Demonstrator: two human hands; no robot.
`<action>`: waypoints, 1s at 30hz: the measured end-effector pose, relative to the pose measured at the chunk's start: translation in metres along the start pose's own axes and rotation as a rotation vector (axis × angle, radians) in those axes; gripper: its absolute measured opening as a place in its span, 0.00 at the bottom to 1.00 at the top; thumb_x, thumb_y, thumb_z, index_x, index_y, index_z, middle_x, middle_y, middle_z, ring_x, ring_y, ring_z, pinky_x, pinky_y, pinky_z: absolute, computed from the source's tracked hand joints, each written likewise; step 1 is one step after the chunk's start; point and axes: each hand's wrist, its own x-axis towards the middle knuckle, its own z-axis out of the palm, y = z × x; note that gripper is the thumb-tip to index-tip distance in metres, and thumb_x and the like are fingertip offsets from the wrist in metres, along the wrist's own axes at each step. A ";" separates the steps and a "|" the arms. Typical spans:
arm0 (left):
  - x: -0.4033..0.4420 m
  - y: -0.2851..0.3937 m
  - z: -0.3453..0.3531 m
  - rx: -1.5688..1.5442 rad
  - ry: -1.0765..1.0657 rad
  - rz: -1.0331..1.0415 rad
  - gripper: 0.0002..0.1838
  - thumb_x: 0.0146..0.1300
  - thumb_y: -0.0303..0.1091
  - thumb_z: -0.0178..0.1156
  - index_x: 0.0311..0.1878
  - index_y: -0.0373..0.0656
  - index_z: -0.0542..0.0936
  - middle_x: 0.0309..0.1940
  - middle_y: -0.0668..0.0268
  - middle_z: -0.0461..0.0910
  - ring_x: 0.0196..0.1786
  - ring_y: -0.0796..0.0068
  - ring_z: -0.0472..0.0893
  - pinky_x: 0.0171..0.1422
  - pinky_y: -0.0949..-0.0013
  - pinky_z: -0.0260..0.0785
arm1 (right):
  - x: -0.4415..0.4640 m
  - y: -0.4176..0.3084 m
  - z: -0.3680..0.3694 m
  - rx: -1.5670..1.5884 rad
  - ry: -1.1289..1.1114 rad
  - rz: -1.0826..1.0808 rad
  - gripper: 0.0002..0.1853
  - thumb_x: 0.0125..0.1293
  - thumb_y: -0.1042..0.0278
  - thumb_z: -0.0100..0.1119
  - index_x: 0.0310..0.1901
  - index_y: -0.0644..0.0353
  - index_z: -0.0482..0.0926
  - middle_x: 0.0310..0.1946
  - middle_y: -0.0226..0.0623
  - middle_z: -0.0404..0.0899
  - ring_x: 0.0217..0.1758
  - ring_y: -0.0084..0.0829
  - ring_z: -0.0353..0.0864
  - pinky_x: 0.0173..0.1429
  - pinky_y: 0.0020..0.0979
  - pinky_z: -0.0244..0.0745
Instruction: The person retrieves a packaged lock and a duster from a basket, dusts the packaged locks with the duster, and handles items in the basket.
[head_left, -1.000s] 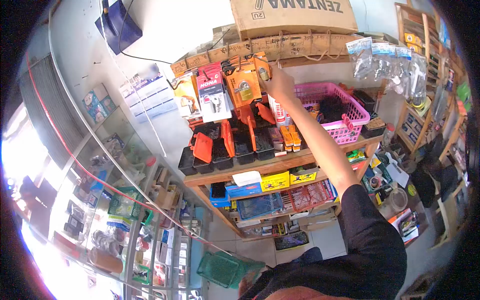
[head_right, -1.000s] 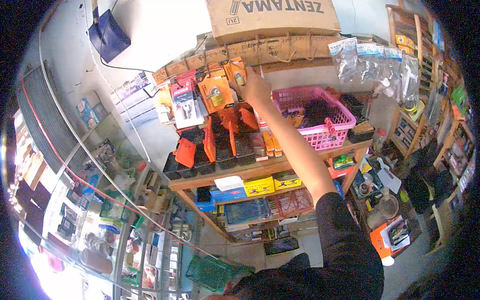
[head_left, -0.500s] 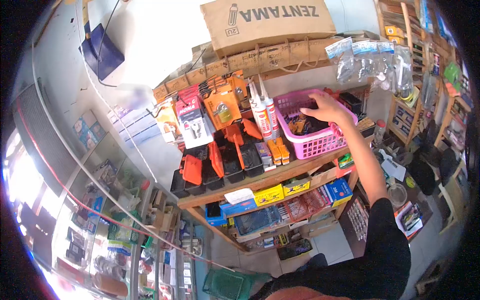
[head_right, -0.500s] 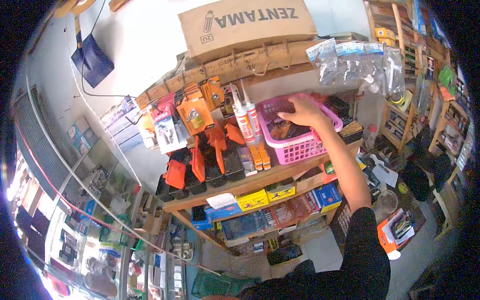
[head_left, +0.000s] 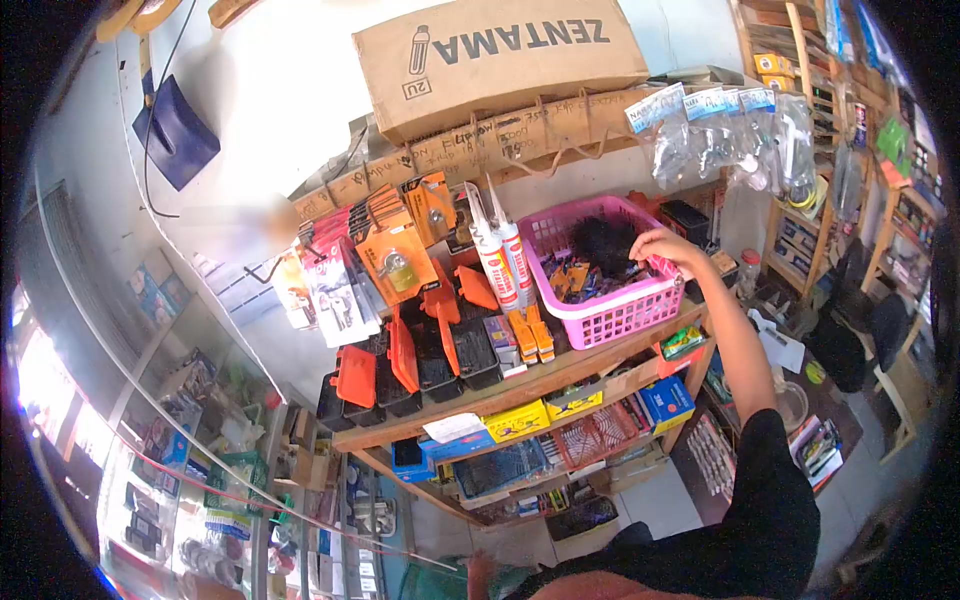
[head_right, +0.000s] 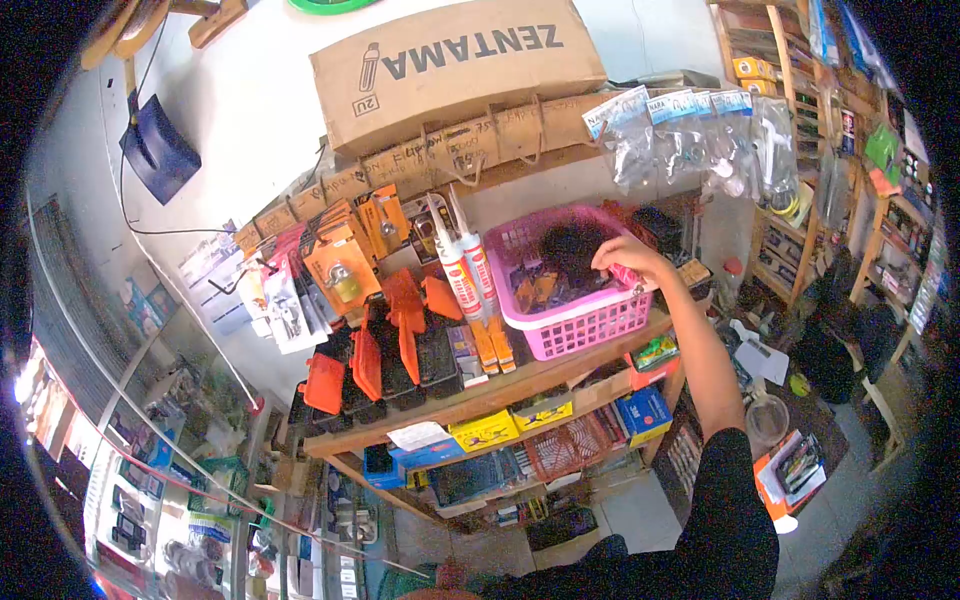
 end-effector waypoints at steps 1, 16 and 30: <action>0.004 0.014 0.017 0.005 -0.046 0.047 0.26 0.73 0.53 0.49 0.61 0.41 0.71 0.51 0.59 0.79 0.54 0.65 0.78 0.59 0.58 0.68 | 0.001 0.000 0.000 0.045 -0.009 -0.016 0.08 0.60 0.71 0.61 0.37 0.66 0.84 0.30 0.39 0.84 0.31 0.26 0.82 0.36 0.25 0.75; -0.160 0.293 0.412 0.453 -1.218 0.845 0.22 0.74 0.50 0.49 0.52 0.37 0.72 0.43 0.57 0.79 0.50 0.63 0.79 0.62 0.56 0.67 | -0.011 0.008 -0.012 0.473 0.173 -0.231 0.11 0.65 0.64 0.59 0.37 0.64 0.81 0.28 0.35 0.81 0.28 0.23 0.78 0.34 0.23 0.72; -0.042 0.474 0.667 1.639 -0.850 1.183 0.28 0.70 0.55 0.50 0.57 0.38 0.75 0.49 0.56 0.82 0.53 0.66 0.79 0.60 0.64 0.69 | -0.005 0.012 -0.013 0.590 0.252 -0.250 0.10 0.66 0.63 0.60 0.36 0.61 0.80 0.26 0.30 0.78 0.28 0.20 0.77 0.34 0.21 0.70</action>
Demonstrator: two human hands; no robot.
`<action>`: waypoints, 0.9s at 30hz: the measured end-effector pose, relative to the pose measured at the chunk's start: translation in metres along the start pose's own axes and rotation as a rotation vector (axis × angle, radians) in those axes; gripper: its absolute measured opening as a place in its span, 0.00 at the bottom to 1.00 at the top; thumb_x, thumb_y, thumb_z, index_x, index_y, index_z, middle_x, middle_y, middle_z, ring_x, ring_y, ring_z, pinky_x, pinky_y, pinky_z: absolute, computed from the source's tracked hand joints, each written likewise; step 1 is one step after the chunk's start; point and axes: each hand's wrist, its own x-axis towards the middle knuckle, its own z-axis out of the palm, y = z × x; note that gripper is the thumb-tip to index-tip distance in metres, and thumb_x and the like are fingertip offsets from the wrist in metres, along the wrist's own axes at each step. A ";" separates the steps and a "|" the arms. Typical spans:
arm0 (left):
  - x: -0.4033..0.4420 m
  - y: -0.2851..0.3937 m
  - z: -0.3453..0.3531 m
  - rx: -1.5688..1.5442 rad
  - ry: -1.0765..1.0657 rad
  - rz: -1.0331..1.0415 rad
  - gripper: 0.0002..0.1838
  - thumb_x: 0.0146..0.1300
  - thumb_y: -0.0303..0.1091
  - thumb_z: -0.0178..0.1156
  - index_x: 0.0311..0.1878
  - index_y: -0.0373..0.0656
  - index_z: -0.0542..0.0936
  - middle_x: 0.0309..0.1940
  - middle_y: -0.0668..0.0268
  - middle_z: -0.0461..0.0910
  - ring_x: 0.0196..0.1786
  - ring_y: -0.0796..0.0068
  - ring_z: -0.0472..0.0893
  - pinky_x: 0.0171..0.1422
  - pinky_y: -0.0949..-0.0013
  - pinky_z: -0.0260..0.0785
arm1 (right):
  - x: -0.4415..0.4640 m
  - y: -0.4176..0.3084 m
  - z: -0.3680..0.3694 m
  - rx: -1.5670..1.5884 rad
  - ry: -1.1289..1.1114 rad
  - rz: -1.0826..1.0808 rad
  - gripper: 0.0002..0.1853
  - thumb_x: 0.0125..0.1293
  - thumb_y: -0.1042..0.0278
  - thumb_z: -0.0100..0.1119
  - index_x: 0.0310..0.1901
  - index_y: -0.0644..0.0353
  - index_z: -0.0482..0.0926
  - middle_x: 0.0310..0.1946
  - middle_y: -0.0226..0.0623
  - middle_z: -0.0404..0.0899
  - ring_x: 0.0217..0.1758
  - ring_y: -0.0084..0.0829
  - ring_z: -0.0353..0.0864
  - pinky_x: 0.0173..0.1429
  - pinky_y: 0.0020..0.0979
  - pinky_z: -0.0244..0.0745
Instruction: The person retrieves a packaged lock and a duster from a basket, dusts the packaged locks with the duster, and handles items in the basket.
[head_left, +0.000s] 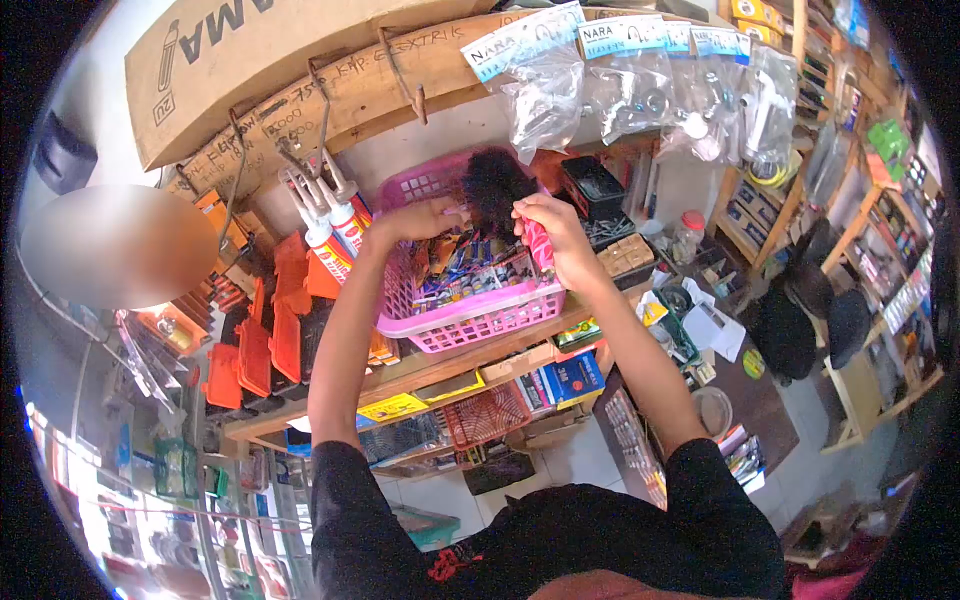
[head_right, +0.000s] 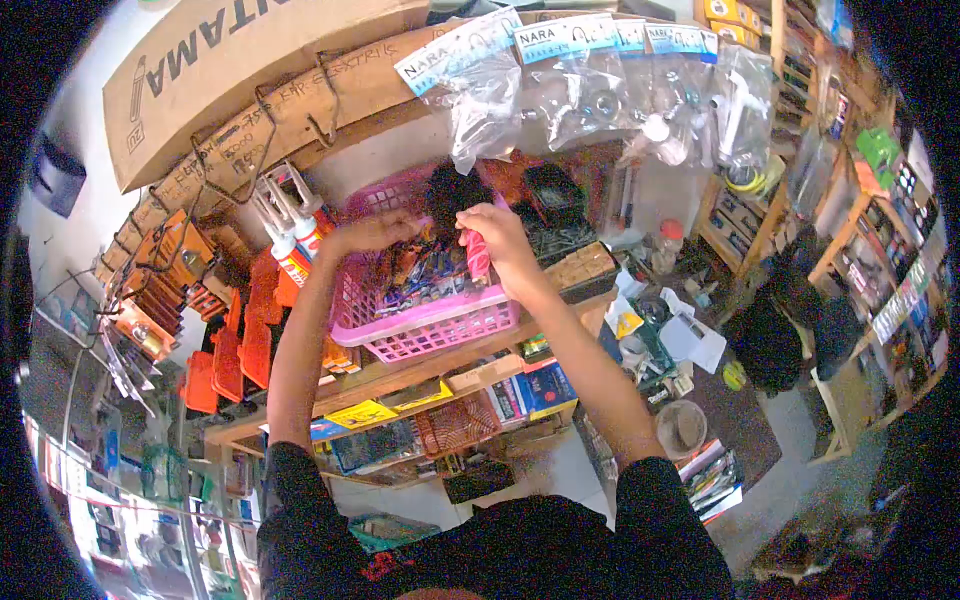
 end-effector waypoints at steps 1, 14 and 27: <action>0.010 -0.009 0.001 0.038 -0.051 -0.057 0.30 0.69 0.57 0.50 0.58 0.39 0.76 0.50 0.55 0.81 0.53 0.63 0.80 0.60 0.62 0.69 | 0.000 0.000 0.000 -0.003 -0.027 0.019 0.10 0.66 0.63 0.60 0.36 0.61 0.80 0.26 0.29 0.77 0.28 0.19 0.77 0.34 0.21 0.69; 0.032 -0.146 0.072 0.125 -0.175 -0.435 0.37 0.61 0.64 0.57 0.58 0.37 0.78 0.54 0.49 0.80 0.57 0.52 0.80 0.60 0.55 0.71 | -0.009 0.003 0.002 -0.239 -0.235 0.066 0.16 0.70 0.55 0.58 0.33 0.60 0.79 0.23 0.25 0.73 0.27 0.13 0.70 0.31 0.20 0.63; 0.005 -0.026 0.032 0.069 -0.060 -0.365 0.28 0.56 0.40 0.71 0.57 0.37 0.74 0.48 0.55 0.82 0.49 0.62 0.81 0.54 0.61 0.73 | -0.023 -0.002 0.007 -0.473 -0.149 -0.087 0.23 0.68 0.45 0.56 0.28 0.59 0.79 0.19 0.42 0.78 0.25 0.41 0.81 0.34 0.40 0.72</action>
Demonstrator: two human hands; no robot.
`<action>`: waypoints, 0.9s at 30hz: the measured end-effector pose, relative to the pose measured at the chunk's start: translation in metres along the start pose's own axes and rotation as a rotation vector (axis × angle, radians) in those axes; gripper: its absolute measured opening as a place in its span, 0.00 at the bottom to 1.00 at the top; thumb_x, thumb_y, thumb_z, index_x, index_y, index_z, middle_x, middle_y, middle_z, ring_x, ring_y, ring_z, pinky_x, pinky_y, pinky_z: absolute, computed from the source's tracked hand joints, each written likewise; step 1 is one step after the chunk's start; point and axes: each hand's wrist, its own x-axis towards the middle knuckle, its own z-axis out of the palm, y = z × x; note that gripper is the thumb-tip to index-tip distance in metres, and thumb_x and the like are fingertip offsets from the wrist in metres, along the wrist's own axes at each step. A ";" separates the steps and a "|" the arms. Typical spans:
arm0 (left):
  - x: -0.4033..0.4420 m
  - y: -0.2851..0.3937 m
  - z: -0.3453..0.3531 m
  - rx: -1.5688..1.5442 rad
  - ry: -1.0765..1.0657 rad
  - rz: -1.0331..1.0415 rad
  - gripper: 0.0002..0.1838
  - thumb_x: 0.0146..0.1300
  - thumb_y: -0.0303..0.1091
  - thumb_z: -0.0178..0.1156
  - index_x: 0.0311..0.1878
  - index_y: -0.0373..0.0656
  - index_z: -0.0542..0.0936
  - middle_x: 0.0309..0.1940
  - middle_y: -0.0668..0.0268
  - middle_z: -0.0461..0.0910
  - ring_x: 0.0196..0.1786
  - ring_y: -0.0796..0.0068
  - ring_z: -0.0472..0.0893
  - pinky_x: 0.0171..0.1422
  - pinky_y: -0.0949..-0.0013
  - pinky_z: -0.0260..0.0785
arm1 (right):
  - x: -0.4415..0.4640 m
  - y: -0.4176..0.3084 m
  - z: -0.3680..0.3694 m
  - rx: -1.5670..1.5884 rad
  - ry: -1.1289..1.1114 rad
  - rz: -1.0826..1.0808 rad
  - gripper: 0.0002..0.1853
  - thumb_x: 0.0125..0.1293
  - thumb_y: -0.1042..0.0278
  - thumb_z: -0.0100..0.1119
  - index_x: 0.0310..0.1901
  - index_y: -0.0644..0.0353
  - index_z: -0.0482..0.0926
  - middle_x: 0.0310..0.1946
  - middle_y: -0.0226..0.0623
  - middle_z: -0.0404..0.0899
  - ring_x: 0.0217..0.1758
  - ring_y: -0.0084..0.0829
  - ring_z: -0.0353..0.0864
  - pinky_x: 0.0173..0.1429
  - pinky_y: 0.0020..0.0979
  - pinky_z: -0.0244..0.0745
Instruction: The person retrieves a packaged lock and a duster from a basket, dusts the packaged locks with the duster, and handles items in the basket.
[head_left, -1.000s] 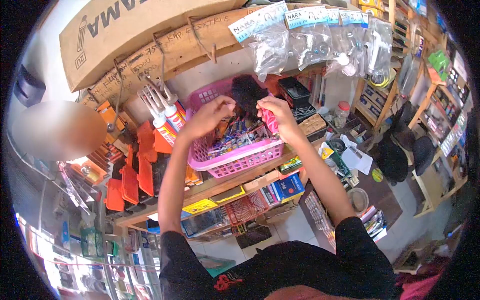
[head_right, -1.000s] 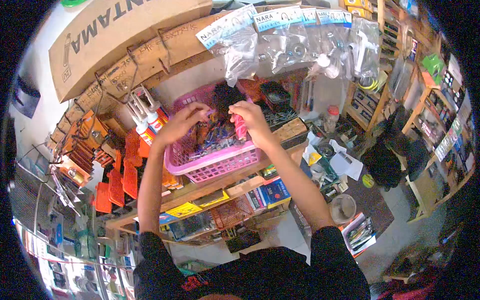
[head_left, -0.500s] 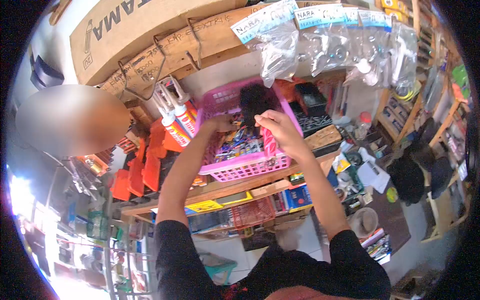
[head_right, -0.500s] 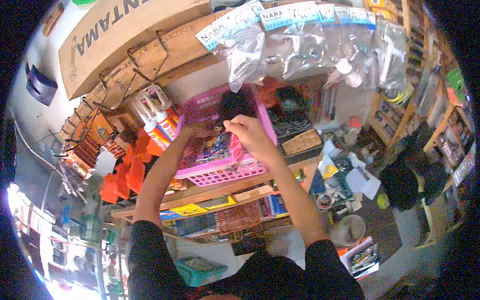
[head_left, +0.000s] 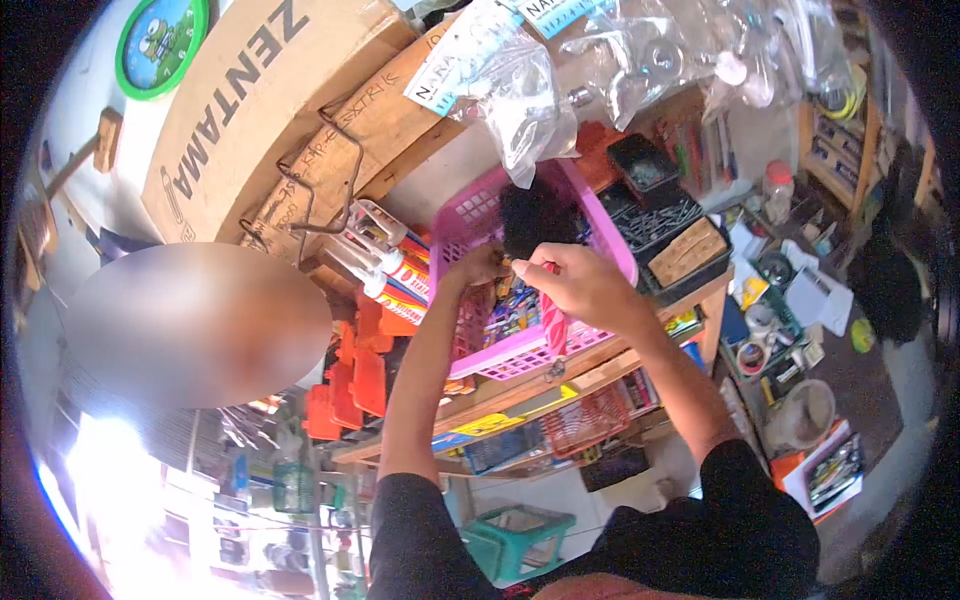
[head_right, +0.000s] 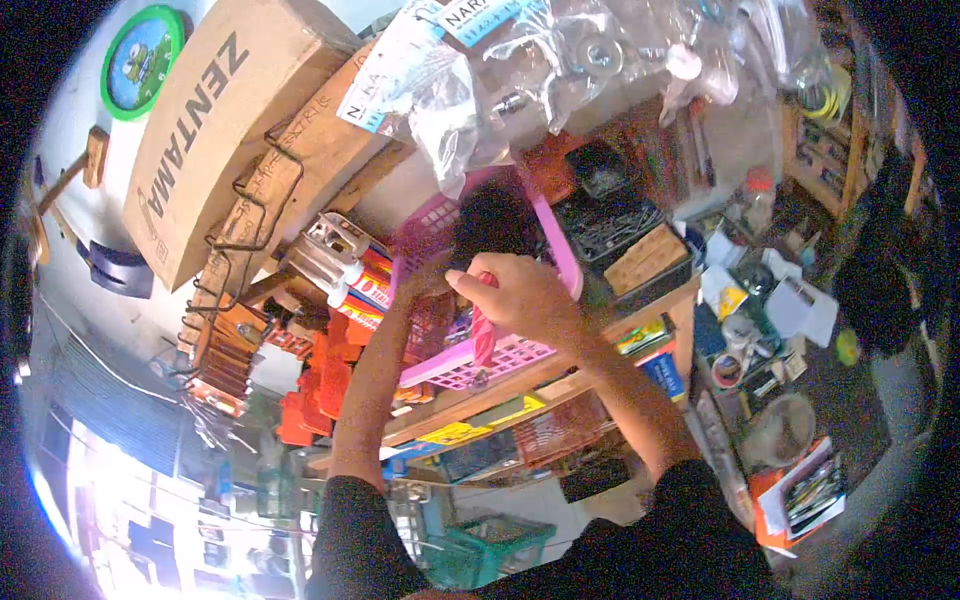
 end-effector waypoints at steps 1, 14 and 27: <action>0.004 -0.007 0.002 -0.032 0.007 0.000 0.29 0.54 0.40 0.72 0.56 0.36 0.74 0.47 0.55 0.81 0.48 0.64 0.80 0.53 0.62 0.73 | -0.001 -0.005 -0.002 -0.015 0.009 0.006 0.23 0.68 0.45 0.56 0.27 0.59 0.79 0.19 0.42 0.78 0.26 0.41 0.81 0.34 0.40 0.73; 0.022 -0.037 0.012 0.125 0.298 0.280 0.47 0.44 0.40 0.72 0.68 0.36 0.61 0.58 0.43 0.74 0.62 0.48 0.75 0.65 0.57 0.67 | -0.010 -0.014 -0.002 -0.254 0.071 -0.150 0.23 0.65 0.44 0.59 0.25 0.57 0.82 0.17 0.41 0.80 0.23 0.43 0.83 0.32 0.42 0.76; 0.021 -0.033 -0.003 -0.095 0.250 0.141 0.26 0.53 0.37 0.68 0.52 0.38 0.70 0.38 0.58 0.79 0.41 0.65 0.80 0.46 0.63 0.73 | -0.009 -0.021 0.001 -0.334 -0.003 -0.144 0.23 0.66 0.46 0.58 0.24 0.58 0.81 0.15 0.41 0.78 0.21 0.43 0.82 0.31 0.42 0.74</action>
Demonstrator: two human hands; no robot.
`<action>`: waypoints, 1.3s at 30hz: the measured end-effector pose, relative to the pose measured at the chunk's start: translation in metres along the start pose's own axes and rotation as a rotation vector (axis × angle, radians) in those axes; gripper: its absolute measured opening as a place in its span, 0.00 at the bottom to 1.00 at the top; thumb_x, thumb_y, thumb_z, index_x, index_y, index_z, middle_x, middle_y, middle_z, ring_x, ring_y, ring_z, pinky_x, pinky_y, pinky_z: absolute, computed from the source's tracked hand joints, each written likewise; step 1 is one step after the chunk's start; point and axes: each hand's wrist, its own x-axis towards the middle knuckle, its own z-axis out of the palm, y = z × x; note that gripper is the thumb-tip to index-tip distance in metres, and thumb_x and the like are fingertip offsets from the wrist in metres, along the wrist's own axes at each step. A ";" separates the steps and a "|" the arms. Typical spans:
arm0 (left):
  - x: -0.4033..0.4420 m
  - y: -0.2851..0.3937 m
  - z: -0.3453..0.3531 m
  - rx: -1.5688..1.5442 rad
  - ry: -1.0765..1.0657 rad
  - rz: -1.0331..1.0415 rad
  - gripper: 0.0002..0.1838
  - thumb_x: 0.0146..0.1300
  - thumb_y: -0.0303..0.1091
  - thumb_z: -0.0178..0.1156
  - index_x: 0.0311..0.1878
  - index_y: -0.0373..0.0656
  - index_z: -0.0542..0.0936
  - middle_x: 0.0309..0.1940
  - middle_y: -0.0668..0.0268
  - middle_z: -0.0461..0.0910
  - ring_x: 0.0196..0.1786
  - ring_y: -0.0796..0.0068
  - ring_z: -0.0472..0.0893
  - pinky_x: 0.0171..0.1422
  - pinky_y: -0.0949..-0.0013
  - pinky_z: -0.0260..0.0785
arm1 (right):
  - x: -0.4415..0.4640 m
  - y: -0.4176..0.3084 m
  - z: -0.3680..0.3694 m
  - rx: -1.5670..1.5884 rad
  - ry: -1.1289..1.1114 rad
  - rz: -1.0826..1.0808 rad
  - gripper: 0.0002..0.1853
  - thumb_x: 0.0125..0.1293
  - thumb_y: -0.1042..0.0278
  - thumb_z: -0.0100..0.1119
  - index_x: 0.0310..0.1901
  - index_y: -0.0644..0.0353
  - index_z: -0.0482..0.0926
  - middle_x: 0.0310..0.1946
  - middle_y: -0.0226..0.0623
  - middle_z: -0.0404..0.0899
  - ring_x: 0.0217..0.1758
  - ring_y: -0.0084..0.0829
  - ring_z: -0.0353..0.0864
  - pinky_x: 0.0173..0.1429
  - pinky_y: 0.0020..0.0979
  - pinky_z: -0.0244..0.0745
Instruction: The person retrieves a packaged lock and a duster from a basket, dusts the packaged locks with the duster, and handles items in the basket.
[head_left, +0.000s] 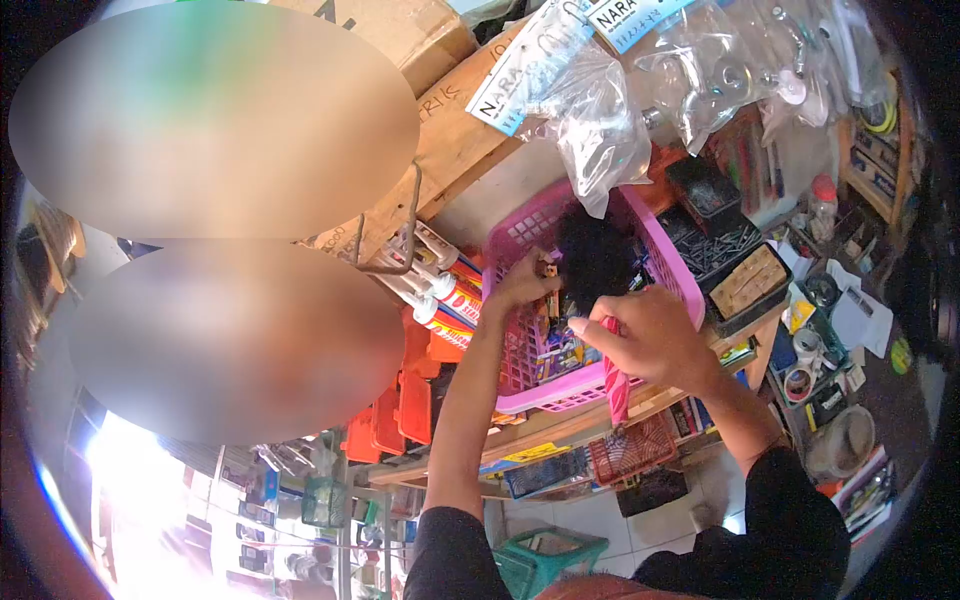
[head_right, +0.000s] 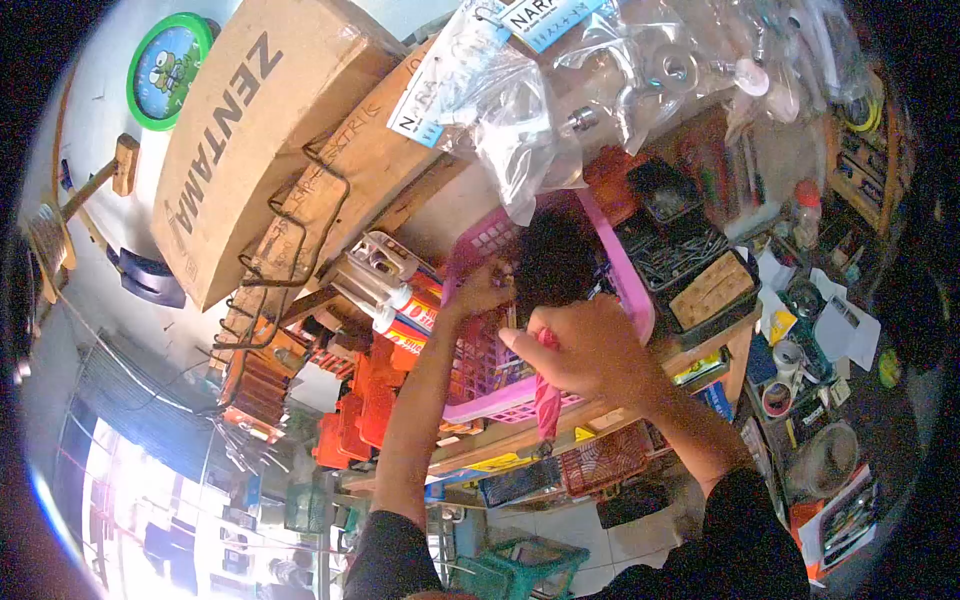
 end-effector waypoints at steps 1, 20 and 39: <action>-0.001 0.003 0.001 -0.035 -0.001 0.001 0.25 0.54 0.37 0.67 0.52 0.38 0.70 0.38 0.59 0.78 0.41 0.66 0.79 0.45 0.64 0.73 | 0.000 0.000 0.000 -0.003 -0.008 -0.007 0.25 0.65 0.43 0.57 0.24 0.58 0.81 0.15 0.41 0.78 0.21 0.44 0.82 0.31 0.43 0.76; -0.010 0.036 -0.016 -0.273 0.165 -0.072 0.18 0.69 0.40 0.51 0.48 0.34 0.78 0.35 0.60 0.81 0.43 0.64 0.81 0.49 0.63 0.72 | -0.004 0.007 0.016 -0.096 0.252 -0.156 0.18 0.62 0.51 0.62 0.22 0.54 0.78 0.18 0.36 0.80 0.25 0.42 0.81 0.39 0.45 0.67; -0.133 0.158 0.016 -2.117 0.294 -0.060 0.19 0.72 0.40 0.42 0.58 0.44 0.75 0.50 0.56 0.81 0.48 0.62 0.80 0.52 0.59 0.72 | -0.115 -0.021 -0.013 0.231 0.091 -0.315 0.07 0.52 0.73 0.70 0.25 0.56 0.79 0.24 0.28 0.80 0.31 0.25 0.78 0.38 0.29 0.68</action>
